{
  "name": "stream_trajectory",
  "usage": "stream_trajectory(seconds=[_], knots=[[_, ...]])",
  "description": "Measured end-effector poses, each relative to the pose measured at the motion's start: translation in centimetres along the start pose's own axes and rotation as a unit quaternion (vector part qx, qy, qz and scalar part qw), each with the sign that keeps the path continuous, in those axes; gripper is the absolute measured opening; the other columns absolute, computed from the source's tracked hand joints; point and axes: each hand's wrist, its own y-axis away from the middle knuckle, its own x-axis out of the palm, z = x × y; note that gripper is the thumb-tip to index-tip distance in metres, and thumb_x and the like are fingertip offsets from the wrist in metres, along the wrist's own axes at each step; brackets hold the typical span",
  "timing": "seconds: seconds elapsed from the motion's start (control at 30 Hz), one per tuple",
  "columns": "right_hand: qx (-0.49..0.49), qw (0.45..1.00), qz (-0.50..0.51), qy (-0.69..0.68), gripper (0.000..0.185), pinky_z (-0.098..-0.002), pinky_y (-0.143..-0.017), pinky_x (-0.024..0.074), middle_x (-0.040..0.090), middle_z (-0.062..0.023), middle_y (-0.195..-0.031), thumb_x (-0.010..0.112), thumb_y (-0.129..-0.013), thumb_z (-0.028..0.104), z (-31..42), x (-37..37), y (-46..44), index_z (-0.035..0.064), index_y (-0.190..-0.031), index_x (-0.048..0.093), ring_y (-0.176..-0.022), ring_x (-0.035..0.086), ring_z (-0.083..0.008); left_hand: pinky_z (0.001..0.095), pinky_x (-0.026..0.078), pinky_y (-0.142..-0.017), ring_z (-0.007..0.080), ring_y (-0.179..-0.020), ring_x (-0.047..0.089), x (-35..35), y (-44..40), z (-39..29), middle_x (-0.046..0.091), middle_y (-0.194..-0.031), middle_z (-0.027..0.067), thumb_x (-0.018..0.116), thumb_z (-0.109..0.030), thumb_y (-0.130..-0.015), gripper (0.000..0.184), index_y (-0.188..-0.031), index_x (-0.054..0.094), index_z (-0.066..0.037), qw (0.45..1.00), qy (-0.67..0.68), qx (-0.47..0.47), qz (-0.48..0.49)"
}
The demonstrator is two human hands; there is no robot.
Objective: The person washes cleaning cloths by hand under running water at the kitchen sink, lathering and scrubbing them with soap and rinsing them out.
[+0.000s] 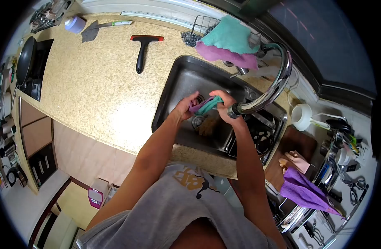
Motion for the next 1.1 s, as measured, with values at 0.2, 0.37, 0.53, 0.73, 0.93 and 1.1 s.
stream_trajectory(seconds=[0.2, 0.37, 0.53, 0.73, 0.93, 1.1], knots=[[-0.008, 0.995, 0.079, 0.057, 0.038, -0.0361, -0.086, 0.0447, 0.059, -0.0169, -0.105, 0.045, -0.073, -0.009, 0.4, 0.3, -1.7, 0.0025, -0.108, 0.057, -0.1, 0.058, -0.0315, 0.0355, 0.049, -0.08, 0.0207, -0.103, 0.057, 3.0, 4.2, -3.1, 0.056, -0.12, 0.0081, 0.073, -0.032, -0.078, 0.062, -0.129, 0.048, -0.006, 0.937, -0.304, -0.05, 0.166], [0.003, 0.993, 0.091, 0.076, 0.036, -0.0376, -0.085, 0.0453, 0.06, -0.0184, -0.105, 0.05, -0.074, -0.006, 0.4, 0.5, -2.8, 0.0032, -0.107, 0.059, -0.101, 0.058, -0.032, 0.0262, 0.049, -0.063, 0.0203, -0.072, 0.063, 2.7, 3.1, -1.7, 0.065, -0.086, 0.0074, 0.075, -0.031, -0.073, 0.043, -0.106, 0.064, -0.006, 0.821, -0.534, -0.075, 0.188], [0.054, 0.991, -0.076, 0.093, 0.029, -0.0384, -0.08, 0.0484, 0.064, -0.0166, -0.095, 0.064, -0.074, 0.01, -4.0, 2.1, -2.5, 0.0036, -0.102, 0.062, -0.09, 0.062, -0.0335, 0.0317, 0.051, -0.061, 0.0171, -0.077, 0.061, 3.1, 3.7, -0.4, 0.061, -0.089, 0.0058, 0.066, -0.028, -0.085, 0.028, -0.101, 0.057, -0.006, 0.873, -0.401, -0.172, 0.218], [0.094, 0.98, -0.174, 0.036, 0.034, -0.0383, -0.08, 0.0482, 0.064, -0.0183, -0.097, 0.069, -0.076, 0.02, -3.2, 5.0, 0.7, 0.001, -0.103, 0.061, -0.09, 0.062, -0.0343, 0.0376, 0.047, -0.089, 0.0217, -0.1, 0.058, 4.6, 4.4, 1.6, 0.06, -0.107, 0.0108, 0.058, -0.043, -0.089, 0.039, -0.105, 0.057, -0.007, 0.987, 0.042, -0.082, 0.128], [-0.015, 0.965, -0.179, 0.189, 0.033, -0.0384, -0.087, 0.0447, 0.06, -0.0196, -0.108, 0.061, -0.083, 0.013, -2.0, 6.1, 3.1, 0.0007, -0.113, 0.057, -0.1, 0.059, -0.0322, 0.0344, 0.046, -0.091, 0.0216, -0.098, 0.059, 6.5, 0.7, 2.4, 0.061, -0.102, 0.01, 0.058, -0.034, -0.091, 0.03, -0.103, 0.057, -0.007, 0.981, 0.117, -0.045, 0.151], [0.028, 0.99, -0.142, -0.007, 0.03, -0.0357, -0.094, 0.0403, 0.058, -0.0159, -0.119, 0.053, -0.091, 0.015, -8.3, 4.8, 5.5, 0.0018, -0.118, 0.056, -0.111, 0.055, -0.0262, 0.0314, 0.052, -0.066, 0.0189, -0.073, 0.06, 6.2, -4.2, 3.2, 0.061, -0.086, 0.0085, 0.06, -0.019, -0.086, 0.016, -0.094, 0.058, -0.006, 0.991, 0.127, -0.01, 0.027]])
